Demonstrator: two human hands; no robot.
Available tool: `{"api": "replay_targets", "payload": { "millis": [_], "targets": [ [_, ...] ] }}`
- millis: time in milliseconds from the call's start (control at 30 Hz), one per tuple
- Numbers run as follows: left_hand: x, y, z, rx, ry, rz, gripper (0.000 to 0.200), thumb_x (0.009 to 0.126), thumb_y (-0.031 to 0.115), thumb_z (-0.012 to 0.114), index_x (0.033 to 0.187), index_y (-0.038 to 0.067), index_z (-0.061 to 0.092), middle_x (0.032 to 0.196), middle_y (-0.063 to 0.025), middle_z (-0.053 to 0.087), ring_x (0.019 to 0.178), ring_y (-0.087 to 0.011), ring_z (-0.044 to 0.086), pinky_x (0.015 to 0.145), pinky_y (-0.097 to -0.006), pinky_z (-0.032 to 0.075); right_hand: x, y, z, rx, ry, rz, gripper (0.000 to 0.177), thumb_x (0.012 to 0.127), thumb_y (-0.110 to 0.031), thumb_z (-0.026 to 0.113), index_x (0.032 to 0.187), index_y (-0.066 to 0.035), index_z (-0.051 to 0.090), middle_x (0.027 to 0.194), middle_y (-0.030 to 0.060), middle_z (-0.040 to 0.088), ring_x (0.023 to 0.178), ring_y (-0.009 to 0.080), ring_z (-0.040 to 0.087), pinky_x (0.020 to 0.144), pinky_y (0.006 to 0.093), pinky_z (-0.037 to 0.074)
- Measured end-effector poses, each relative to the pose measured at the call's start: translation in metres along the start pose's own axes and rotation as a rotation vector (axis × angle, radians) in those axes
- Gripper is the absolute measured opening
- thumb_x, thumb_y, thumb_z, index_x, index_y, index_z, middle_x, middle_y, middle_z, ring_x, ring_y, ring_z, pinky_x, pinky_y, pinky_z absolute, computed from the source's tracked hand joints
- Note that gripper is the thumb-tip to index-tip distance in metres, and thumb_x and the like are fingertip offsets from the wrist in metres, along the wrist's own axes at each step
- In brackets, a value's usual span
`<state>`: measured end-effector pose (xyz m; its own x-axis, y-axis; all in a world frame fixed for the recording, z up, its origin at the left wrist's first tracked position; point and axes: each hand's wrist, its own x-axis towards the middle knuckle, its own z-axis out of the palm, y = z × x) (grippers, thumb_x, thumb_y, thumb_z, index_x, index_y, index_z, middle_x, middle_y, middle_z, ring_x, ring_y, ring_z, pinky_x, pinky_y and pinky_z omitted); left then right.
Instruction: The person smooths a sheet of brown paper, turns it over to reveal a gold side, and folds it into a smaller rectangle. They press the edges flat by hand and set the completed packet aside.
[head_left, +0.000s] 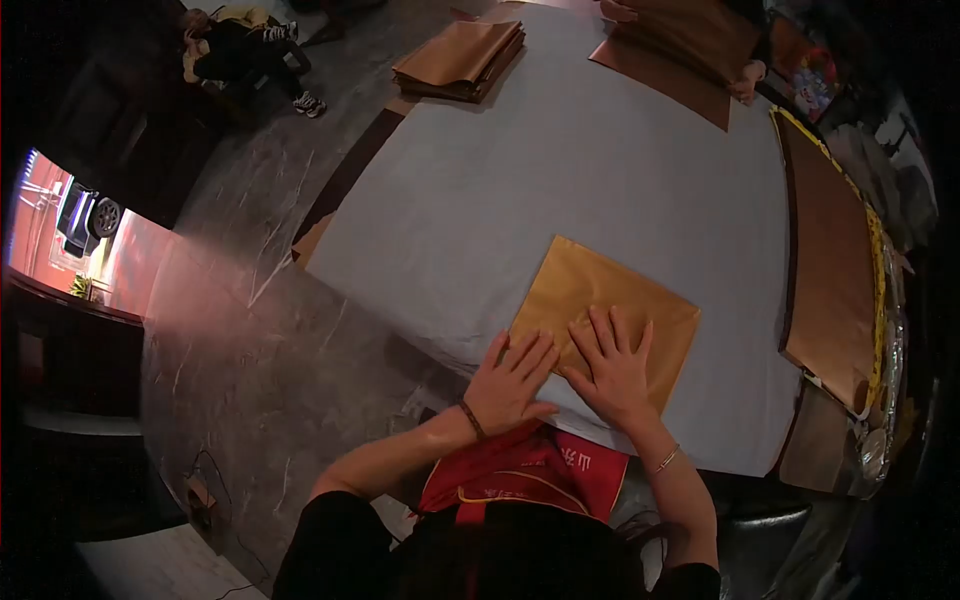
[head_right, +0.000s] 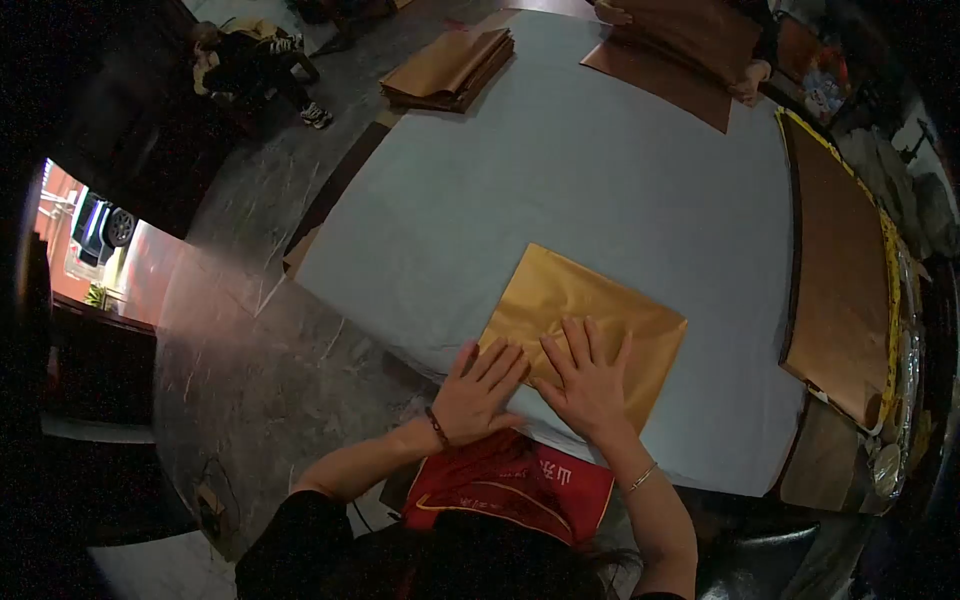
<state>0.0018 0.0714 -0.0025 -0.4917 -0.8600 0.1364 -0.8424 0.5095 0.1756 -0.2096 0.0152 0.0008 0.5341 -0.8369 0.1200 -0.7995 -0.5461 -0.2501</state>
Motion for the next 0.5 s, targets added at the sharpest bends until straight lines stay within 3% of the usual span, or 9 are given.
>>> {"api": "replay_targets", "payload": {
  "millis": [100, 333, 400, 433, 500],
  "targets": [
    [-0.007, 0.016, 0.010, -0.107, -0.007, 0.026, 0.084, 0.087, 0.064, 0.047, 0.143, 0.002, 0.037, 0.150, -0.0154, 0.034, 0.141, -0.0293, 0.029, 0.115, -0.0505, 0.015, -0.001, 0.002, 0.002, -0.027, 0.016, -0.018, 0.056, 0.086, -0.049, 0.059, 0.135, -0.022, 0.051, 0.150, 0.0082, 0.034, 0.141, 0.0310, 0.027, 0.106, 0.0716, 0.008],
    [-0.007, 0.010, 0.015, 0.002, 0.004, 0.048, 0.084, 0.086, 0.062, 0.051, 0.142, 0.001, 0.037, 0.150, -0.0165, 0.034, 0.140, -0.0298, 0.030, 0.114, -0.0503, 0.017, -0.002, 0.004, 0.003, -0.012, 0.024, 0.001, 0.060, 0.086, -0.050, 0.059, 0.137, -0.020, 0.049, 0.150, 0.0134, 0.033, 0.140, 0.0331, 0.027, 0.106, 0.0715, 0.008],
    [-0.006, 0.013, 0.014, -0.023, 0.008, 0.080, 0.084, 0.086, 0.061, 0.052, 0.142, 0.001, 0.038, 0.150, -0.0167, 0.034, 0.140, -0.0301, 0.030, 0.114, -0.0504, 0.017, -0.011, 0.014, 0.000, 0.015, 0.110, 0.110, 0.062, 0.086, -0.050, 0.058, 0.138, -0.017, 0.048, 0.150, 0.0171, 0.032, 0.140, 0.0361, 0.026, 0.107, 0.0695, 0.010],
    [-0.005, 0.013, 0.010, -0.022, -0.022, 0.061, 0.083, 0.085, 0.060, 0.054, 0.143, 0.002, 0.037, 0.150, -0.0160, 0.034, 0.140, -0.0297, 0.030, 0.114, -0.0499, 0.019, -0.015, 0.022, -0.005, -0.008, 0.060, 0.160, 0.063, 0.087, -0.049, 0.057, 0.139, -0.015, 0.047, 0.151, 0.0182, 0.031, 0.140, 0.0392, 0.025, 0.111, 0.0629, 0.014],
    [-0.004, 0.012, 0.012, 0.000, -0.022, 0.063, 0.084, 0.082, 0.057, 0.059, 0.143, 0.003, 0.037, 0.149, -0.0157, 0.036, 0.139, -0.0294, 0.031, 0.112, -0.0502, 0.022, -0.028, 0.040, -0.003, -0.014, 0.089, 0.225, 0.062, 0.088, -0.049, 0.057, 0.139, -0.014, 0.048, 0.151, 0.0184, 0.031, 0.140, 0.0402, 0.024, 0.111, 0.0599, 0.016]
  ]
}}
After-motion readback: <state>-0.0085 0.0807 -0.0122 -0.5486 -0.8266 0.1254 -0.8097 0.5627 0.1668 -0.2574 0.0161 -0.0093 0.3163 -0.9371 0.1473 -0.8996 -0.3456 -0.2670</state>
